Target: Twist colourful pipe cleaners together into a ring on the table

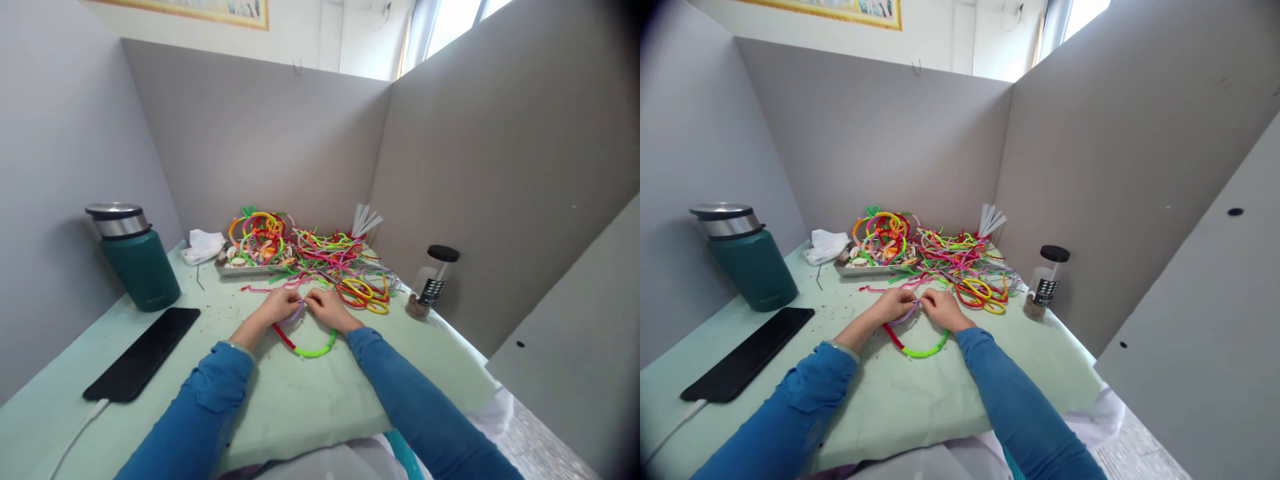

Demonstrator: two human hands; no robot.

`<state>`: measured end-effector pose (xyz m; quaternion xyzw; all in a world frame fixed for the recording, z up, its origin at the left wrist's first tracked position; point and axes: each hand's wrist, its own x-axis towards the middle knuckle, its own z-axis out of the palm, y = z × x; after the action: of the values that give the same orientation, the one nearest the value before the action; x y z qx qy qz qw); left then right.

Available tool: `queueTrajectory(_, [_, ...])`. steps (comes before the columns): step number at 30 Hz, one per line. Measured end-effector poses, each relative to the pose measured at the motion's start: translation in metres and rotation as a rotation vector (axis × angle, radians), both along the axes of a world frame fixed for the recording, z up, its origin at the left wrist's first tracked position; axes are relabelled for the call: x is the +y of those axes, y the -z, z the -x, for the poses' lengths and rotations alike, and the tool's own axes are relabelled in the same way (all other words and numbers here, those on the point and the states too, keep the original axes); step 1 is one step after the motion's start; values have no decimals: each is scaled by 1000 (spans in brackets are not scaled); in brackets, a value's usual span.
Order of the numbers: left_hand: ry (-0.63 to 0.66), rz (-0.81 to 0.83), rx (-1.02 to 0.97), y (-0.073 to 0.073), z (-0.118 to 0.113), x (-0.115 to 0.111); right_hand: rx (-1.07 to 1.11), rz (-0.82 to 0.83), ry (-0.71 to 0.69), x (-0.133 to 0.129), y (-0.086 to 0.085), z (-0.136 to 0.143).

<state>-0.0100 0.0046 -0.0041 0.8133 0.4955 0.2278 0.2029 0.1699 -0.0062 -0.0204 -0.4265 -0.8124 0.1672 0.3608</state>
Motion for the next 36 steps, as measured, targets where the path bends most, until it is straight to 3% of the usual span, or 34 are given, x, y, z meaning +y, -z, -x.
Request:
queueTrajectory(10, [-47, 239, -195, -9, -3, -11, -16, -7, -10, -2, -2, 0])
queueTrajectory(19, [-128, 520, -510, -17, -9, -16, 30, -38, -64, -2, 1, 0])
queueTrajectory(22, [-124, 521, -518, -15, -10, -15, 23, -40, -64, -2, 2, 0])
queueTrajectory(30, [-182, 386, -304, -3, -10, -7, -15, -37, -23, 0, 3, 1])
queueTrajectory(36, [-186, 432, -397, -8, -10, -10, -8, -41, -55, -2, 1, 0])
